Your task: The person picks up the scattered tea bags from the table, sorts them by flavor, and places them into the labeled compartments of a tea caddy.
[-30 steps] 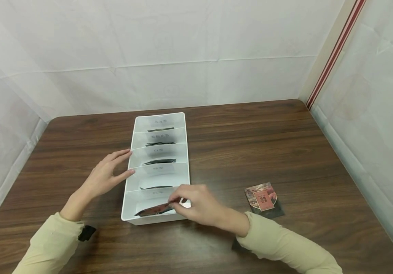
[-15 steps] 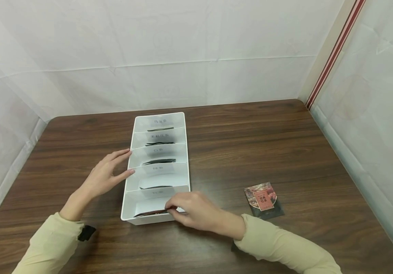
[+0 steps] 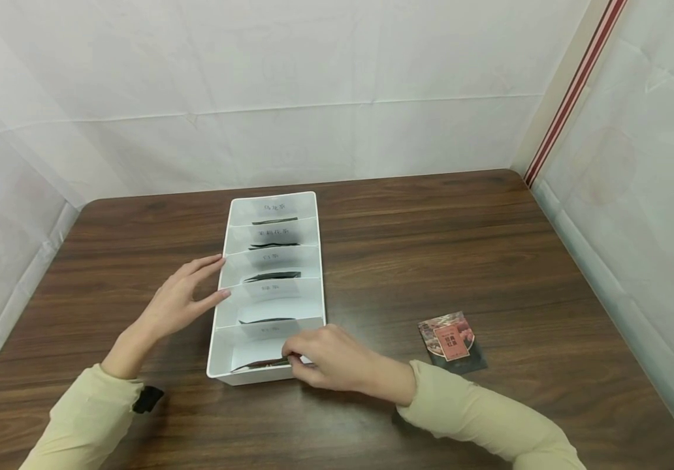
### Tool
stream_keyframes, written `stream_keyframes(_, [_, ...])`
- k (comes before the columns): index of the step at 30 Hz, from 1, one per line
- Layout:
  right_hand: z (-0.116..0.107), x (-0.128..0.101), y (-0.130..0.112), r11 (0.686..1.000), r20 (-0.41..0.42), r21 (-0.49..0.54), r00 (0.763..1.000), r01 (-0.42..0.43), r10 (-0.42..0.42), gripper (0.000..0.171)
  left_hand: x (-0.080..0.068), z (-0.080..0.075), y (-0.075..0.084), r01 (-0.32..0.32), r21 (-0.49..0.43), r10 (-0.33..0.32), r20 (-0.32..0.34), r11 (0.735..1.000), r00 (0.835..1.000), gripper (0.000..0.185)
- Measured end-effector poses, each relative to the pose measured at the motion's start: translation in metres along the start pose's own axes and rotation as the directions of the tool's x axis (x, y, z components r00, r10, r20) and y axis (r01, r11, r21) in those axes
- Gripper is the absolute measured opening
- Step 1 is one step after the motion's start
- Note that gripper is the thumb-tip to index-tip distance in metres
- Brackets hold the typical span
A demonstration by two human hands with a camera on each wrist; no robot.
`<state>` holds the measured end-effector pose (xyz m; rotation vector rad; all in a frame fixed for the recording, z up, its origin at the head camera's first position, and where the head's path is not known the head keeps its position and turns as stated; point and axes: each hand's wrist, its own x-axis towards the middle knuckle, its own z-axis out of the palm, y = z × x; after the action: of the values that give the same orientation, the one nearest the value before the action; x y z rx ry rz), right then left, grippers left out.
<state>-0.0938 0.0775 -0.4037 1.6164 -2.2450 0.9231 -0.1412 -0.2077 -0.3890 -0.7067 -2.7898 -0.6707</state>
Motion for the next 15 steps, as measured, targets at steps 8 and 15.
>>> stream_keyframes(8, [-0.0021, 0.0000, 0.0011, 1.000, 0.041, 0.026, 0.999, -0.003, 0.002, 0.014, -0.0001, 0.0002, -0.0006, -0.001, 0.001, 0.001, -0.001, 1.000, 1.000, 0.057])
stream_keyframes(15, [-0.0057, 0.0005, 0.0013, 0.999, -0.003, 0.043, 1.000, -0.007, 0.007, 0.015, -0.0001, -0.0003, 0.0000, 0.003, 0.000, -0.003, 0.002, 1.000, 1.000, 0.057])
